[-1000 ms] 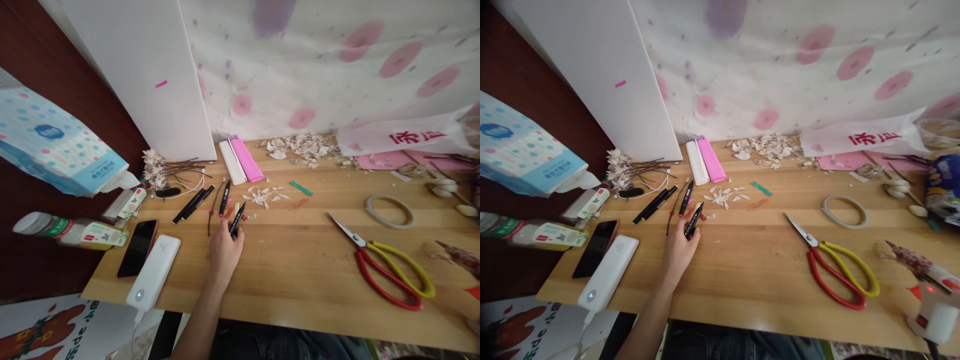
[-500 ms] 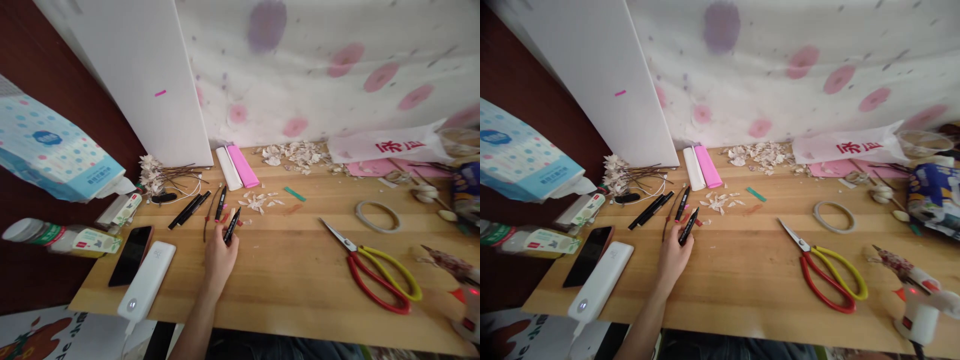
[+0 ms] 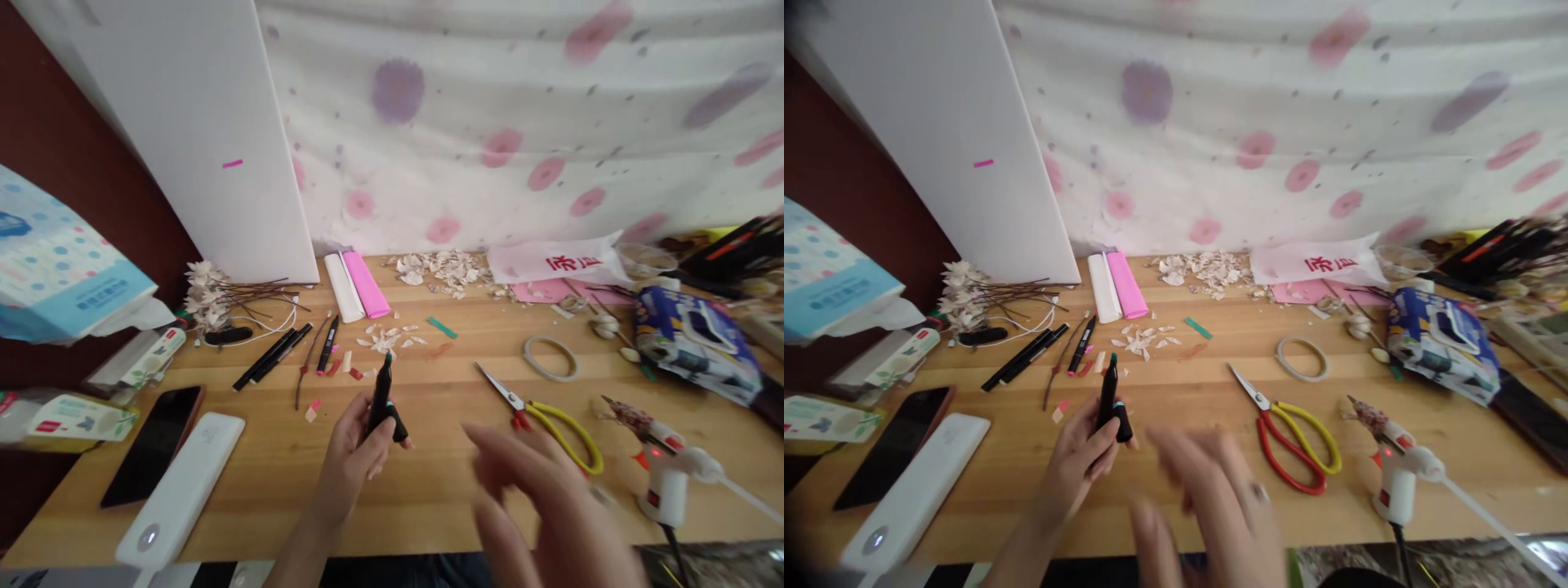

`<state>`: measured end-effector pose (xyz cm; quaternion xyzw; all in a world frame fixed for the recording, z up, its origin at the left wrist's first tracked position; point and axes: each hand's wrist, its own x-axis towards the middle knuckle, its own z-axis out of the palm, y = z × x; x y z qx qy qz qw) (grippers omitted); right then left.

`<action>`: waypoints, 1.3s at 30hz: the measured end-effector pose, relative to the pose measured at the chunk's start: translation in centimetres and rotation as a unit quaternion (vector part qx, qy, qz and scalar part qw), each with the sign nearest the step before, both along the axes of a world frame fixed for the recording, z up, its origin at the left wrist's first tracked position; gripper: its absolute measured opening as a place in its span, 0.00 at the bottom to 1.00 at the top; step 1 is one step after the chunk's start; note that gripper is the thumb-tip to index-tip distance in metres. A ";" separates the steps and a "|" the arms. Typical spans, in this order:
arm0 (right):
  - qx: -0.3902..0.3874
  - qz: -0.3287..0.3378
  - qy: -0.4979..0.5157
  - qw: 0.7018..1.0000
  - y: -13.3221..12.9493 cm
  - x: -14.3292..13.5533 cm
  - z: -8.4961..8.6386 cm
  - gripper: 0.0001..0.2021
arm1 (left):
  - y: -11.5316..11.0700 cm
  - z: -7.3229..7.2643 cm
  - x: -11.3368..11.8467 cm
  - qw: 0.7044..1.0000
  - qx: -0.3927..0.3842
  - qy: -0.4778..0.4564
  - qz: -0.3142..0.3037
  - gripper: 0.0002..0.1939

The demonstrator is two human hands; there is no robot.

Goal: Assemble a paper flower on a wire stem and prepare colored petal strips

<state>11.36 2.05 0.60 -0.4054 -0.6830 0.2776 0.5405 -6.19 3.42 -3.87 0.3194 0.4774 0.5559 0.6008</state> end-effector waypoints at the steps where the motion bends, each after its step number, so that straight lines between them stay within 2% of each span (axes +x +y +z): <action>1: -0.026 -0.006 -0.002 1.000 0.9 -0.5 -0.4 0.15 | -0.3 0.3 0.2 1.000 -0.001 -0.009 -0.015 0.23; 3: -0.098 0.007 0.023 0.995 2.1 -1.6 -1.4 0.19 | -0.7 0.8 0.6 0.999 -0.010 -0.015 -0.047 0.25; 5: -0.184 0.063 0.070 0.978 2.7 -2.3 -2.4 0.19 | -1.0 1.1 1.1 0.998 -0.010 0.001 -0.068 0.26; 7: -0.270 0.122 0.101 0.950 2.7 -2.5 -3.1 0.17 | -1.2 1.4 1.6 0.997 0.005 0.039 -0.067 0.25; 9: -0.320 0.152 0.129 0.926 2.6 -2.1 -3.4 0.17 | -1.3 1.4 2.2 0.995 0.020 0.090 -0.045 0.24; 13: -0.340 0.162 0.215 0.901 3.2 -0.4 -4.2 0.14 | -1.5 1.3 3.0 0.983 0.034 0.178 -0.031 0.24; 17: -0.320 0.075 0.378 0.865 4.9 1.4 -4.7 0.12 | -1.5 1.1 2.9 0.957 0.066 0.269 -0.088 0.24; 20: -0.277 0.021 0.448 0.850 5.5 1.8 -4.3 0.14 | -1.5 1.2 2.8 0.934 0.087 0.325 -0.125 0.22; 24: -0.266 0.004 0.447 0.854 5.1 1.4 -3.7 0.16 | -1.6 1.6 2.9 0.933 0.086 0.331 -0.112 0.22; 29: -0.256 0.009 0.429 0.866 4.7 1.4 -3.9 0.14 | -1.5 2.1 3.2 0.938 0.075 0.318 -0.115 0.22; 35: -0.232 0.044 0.330 0.914 4.8 2.0 -4.0 0.10 | -1.4 2.2 3.1 0.945 0.053 0.302 -0.117 0.22; 39: -0.207 0.022 0.279 0.938 3.7 0.5 -4.4 0.12 | -1.4 2.0 3.5 0.945 0.074 0.297 -0.114 0.22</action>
